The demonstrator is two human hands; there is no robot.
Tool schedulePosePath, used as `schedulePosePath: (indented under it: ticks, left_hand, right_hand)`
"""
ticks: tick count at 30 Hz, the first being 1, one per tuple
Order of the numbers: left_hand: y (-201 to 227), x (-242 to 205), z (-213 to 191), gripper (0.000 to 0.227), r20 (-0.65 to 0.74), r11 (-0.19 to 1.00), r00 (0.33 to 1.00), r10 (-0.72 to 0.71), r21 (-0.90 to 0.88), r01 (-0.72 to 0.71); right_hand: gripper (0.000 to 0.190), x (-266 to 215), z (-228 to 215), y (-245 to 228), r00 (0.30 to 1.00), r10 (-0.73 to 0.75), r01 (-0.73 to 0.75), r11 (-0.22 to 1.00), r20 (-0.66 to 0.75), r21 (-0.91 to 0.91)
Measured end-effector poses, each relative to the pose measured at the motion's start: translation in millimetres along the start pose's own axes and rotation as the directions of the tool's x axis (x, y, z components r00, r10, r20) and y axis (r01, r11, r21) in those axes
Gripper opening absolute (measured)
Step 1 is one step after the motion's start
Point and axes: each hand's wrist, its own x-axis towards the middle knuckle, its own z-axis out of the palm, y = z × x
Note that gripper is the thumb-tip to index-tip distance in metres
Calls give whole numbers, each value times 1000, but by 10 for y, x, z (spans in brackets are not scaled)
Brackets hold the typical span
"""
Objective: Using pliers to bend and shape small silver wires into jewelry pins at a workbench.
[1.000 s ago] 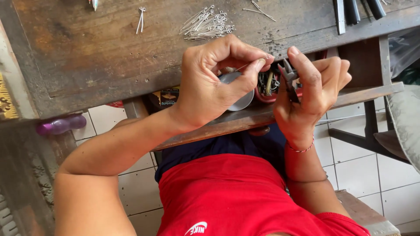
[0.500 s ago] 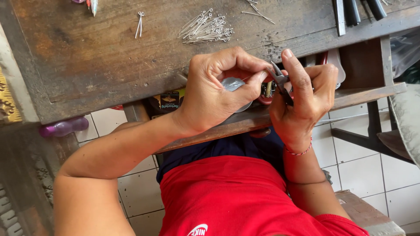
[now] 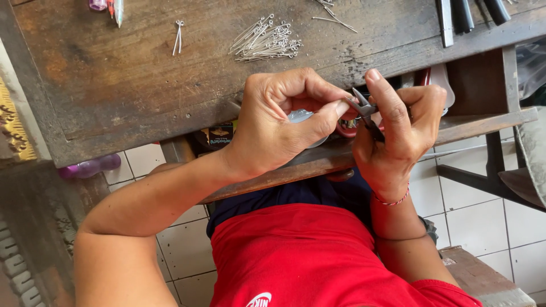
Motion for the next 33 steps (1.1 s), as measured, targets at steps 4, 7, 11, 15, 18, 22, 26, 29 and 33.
schedulePosePath:
  ticks: [4, 7, 11, 15, 18, 22, 26, 29, 33]
  left_hand:
    - [34, 4, -2, 4, 28, 999, 999, -34, -38, 35]
    - [56, 1, -11, 4, 48, 998, 998, -31, -50, 33]
    - [88, 2, -43, 6, 79, 997, 996, -49, -53, 53]
    - [129, 48, -110, 6, 74, 999, 996, -51, -6, 51]
    - [231, 149, -322, 5, 126, 884, 976, 179, 415, -216]
    - [191, 223, -631, 3, 133, 546, 900, 416, 755, -364]
    - [150, 268, -764, 12, 91, 400, 882, 462, 866, -299]
    - [213, 265, -802, 16, 64, 392, 888, 455, 881, -265]
    - [218, 256, -819, 18, 43, 372, 896, 441, 900, -226]
  right_hand:
    - [46, -38, 19, 21, 999, -19, 18, 1000, -37, -26]
    - [37, -65, 31, 38, 999, -19, 17, 999, -50, -38]
    - [39, -73, 32, 53, 999, -13, 12, 1000, -36, -12]
    - [47, -39, -36, 22, 997, 74, -78, 990, 37, 118]
    - [45, 4, -59, 49, 983, 115, -138, 977, 142, 161]
    - [36, 15, -61, 84, 963, 193, -225, 960, 186, 168]
    - [35, 22, -58, 97, 965, 185, -220, 957, 188, 187]
    - [32, -6, -64, 116, 961, 202, -237, 953, 191, 186]
    - [31, 7, -64, 106, 957, 202, -242, 953, 209, 185]
